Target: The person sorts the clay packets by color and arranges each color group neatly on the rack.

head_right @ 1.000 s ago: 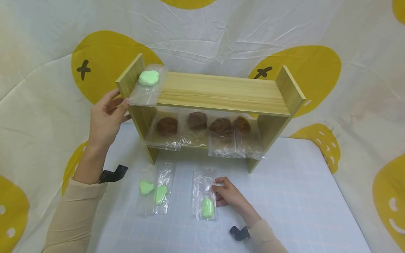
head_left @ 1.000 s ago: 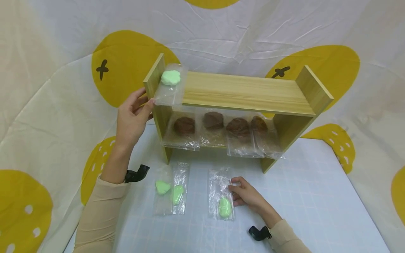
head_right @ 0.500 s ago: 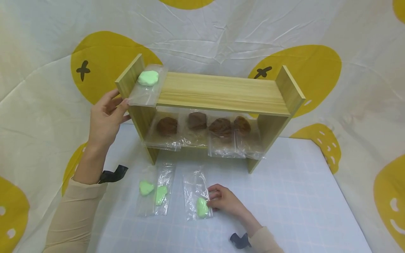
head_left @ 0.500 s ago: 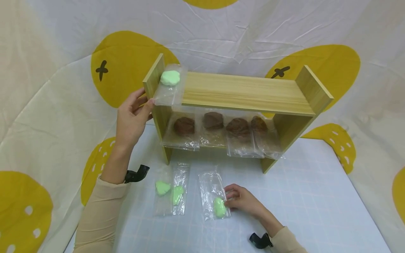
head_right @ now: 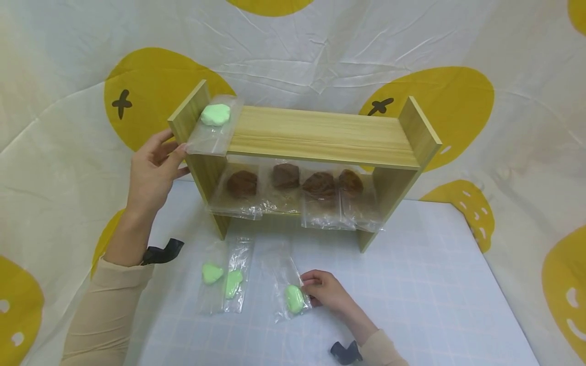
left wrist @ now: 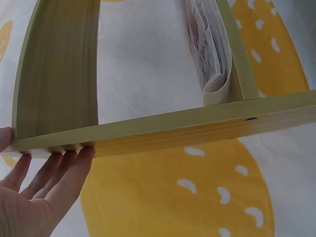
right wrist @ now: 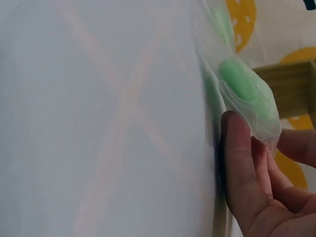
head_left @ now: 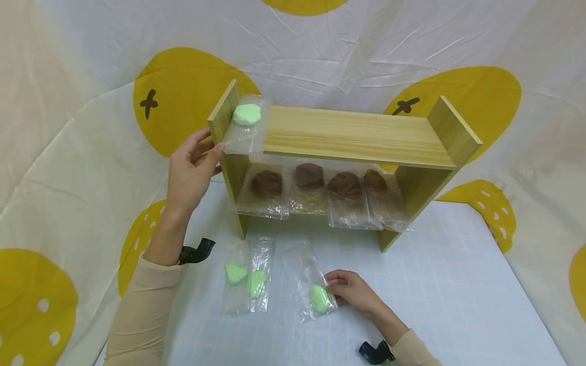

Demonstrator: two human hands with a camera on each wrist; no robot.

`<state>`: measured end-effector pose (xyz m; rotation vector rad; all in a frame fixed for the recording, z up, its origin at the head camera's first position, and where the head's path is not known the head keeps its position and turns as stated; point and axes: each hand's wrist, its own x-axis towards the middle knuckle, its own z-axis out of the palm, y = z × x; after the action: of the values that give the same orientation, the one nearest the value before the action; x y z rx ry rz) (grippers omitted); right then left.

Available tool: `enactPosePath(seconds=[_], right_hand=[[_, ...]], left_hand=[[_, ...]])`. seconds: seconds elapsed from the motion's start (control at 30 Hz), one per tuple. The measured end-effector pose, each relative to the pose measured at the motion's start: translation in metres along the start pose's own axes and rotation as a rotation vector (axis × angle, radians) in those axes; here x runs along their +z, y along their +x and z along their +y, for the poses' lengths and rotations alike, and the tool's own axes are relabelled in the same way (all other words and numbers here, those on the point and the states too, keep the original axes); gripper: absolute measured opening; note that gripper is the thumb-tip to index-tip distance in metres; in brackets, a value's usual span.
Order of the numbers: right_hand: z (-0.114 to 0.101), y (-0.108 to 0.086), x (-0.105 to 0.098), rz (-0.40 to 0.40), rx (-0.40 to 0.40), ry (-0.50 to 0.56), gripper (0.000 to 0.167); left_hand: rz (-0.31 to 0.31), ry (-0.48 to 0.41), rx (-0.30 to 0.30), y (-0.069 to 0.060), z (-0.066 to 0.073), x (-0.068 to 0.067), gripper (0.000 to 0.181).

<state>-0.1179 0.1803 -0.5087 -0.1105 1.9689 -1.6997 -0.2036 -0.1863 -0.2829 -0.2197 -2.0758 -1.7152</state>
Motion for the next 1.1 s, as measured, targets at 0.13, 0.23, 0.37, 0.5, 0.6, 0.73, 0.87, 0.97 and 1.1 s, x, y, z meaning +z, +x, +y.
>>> enactPosePath(seconds=[0.13,0.23,0.37,0.5,0.6,0.73,0.87,0.97,1.1], right_hand=[[-0.0002,0.0007,-0.0004,0.01,0.011,-0.055,0.041],[0.0005,0.0014,0.0006,0.007,-0.002,-0.118,0.046],[0.0015,0.0018,0.0021,-0.026,-0.022,-0.138,0.043],[0.0011,0.0007,0.0028,-0.041,-0.015,-0.112,0.037],[0.0004,-0.0004,0.0032,-0.037,-0.013,-0.092,0.033],[0.0002,-0.0008,0.0028,-0.042,-0.006,-0.04,0.028],[-0.001,-0.0016,0.0013,-0.072,0.012,0.065,0.026],[-0.0029,-0.0028,0.0005,-0.095,0.012,0.109,0.027],[-0.0066,-0.0058,0.0004,-0.126,-0.006,0.127,0.027]], left_hand=[[-0.001,0.013,0.002,0.0005,0.0004,-0.0006,0.041],[0.002,0.033,-0.002,0.0011,0.0011,-0.0009,0.041],[-0.001,0.049,-0.009,0.0017,0.0021,-0.0012,0.042],[-0.007,0.045,-0.015,0.0017,0.0027,-0.0013,0.042],[-0.008,0.04,-0.012,0.0016,0.0026,-0.0012,0.042],[-0.006,0.04,-0.007,0.0014,0.0019,-0.0011,0.042],[-0.005,0.046,-0.011,0.0011,0.0014,-0.0013,0.042],[-0.006,0.045,-0.013,0.0007,0.0012,-0.0013,0.042],[-0.008,0.04,-0.011,0.0003,0.0009,-0.0012,0.043]])
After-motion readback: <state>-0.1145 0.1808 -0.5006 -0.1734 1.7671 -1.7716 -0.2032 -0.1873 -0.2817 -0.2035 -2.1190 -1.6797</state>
